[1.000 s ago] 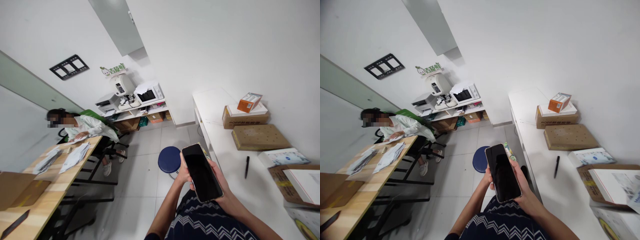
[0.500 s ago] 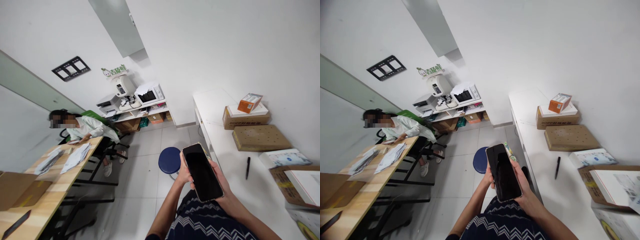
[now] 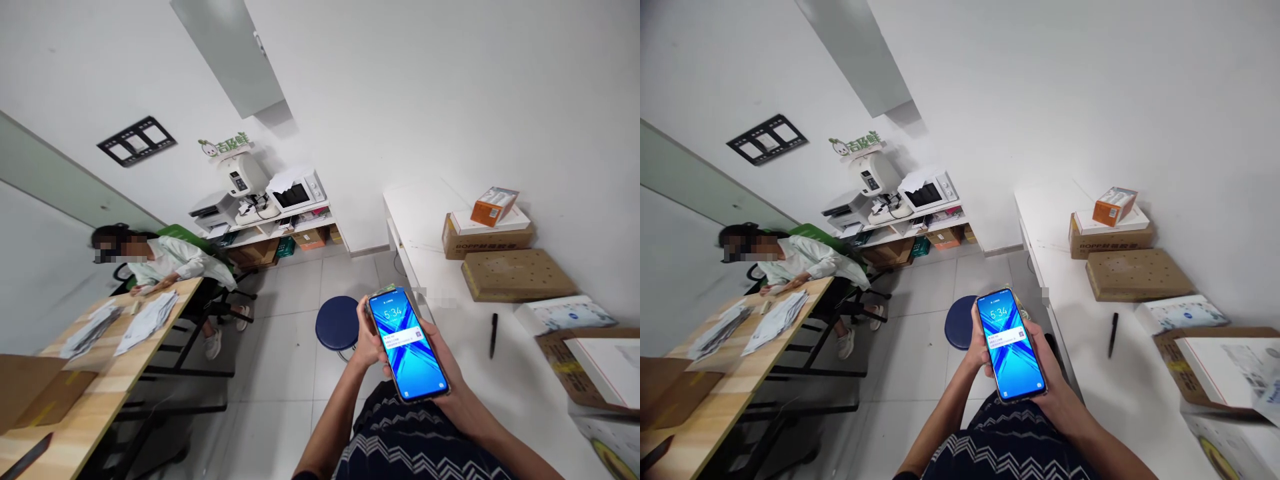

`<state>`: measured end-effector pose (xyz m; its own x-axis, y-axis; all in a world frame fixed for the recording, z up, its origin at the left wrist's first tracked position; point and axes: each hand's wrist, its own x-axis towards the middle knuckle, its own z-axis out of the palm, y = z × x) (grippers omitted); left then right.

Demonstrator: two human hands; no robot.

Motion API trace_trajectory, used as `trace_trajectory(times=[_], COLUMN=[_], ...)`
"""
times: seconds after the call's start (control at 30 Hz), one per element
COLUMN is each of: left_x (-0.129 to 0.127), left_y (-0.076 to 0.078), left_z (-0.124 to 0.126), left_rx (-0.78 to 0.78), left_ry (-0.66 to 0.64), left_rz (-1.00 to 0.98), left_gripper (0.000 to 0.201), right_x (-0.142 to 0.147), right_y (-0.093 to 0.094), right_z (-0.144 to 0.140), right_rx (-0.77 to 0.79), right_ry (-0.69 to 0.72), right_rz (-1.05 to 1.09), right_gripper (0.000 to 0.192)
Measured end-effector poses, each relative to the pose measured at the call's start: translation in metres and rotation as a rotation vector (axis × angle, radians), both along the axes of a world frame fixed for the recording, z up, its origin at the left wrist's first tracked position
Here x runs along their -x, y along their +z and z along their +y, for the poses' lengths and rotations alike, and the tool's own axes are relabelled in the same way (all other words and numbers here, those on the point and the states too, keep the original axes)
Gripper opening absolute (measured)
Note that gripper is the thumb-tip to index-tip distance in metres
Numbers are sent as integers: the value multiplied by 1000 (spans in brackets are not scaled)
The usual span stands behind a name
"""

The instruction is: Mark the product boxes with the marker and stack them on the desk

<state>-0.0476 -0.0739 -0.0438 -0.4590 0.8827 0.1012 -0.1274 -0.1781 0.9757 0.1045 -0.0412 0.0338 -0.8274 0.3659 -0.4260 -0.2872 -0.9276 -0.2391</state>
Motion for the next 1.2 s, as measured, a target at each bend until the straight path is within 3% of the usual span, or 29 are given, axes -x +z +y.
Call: trace_trajectory(times=[0.27, 0.4, 0.53, 0.63, 0.73, 0.8, 0.87, 0.93, 1.07, 1.2], left_x=[9, 9, 13, 20, 24, 23, 20, 16, 9, 4], left_y=[-23, -22, -23, -27, -29, -28, -25, -22, -18, -20], left_z=[10, 15, 23, 27, 30, 31, 32, 34, 37, 33], left_rx=[-32, -24, -24, -14, -16, -21, -18, -12, 0, 0], left_ry=[-60, -73, 14, 93, 119, 101, 76, 61, 42, -5], left_rz=[73, 76, 56, 60, 74, 62, 39, 20, 15, 37], left_gripper=[118, 112, 109, 108, 108, 108, 109, 112, 114, 112], right_x=[-12, -18, -36, -64, -102, -129, -152, -170, -188, -194], right_y=[1, -3, -18, -51, -108, -152, -190, -220, -254, -271], right_z=[8, 14, 16, 18, 20, 17, 7, -8, -37, -52], right_rx=[-57, -64, -122, -191, -420, -666, -988, -1173, -1318, -1380], right_ry=[-61, -81, -224, -313, -339, -256, -74, 71, 199, 130], right_rz=[102, 94, -51, -338, -775, -1117, -1380, -1672, -1885, -1910], right_gripper=[52, 53, 49, 55, 65, 73, 78, 77, 76, 72])
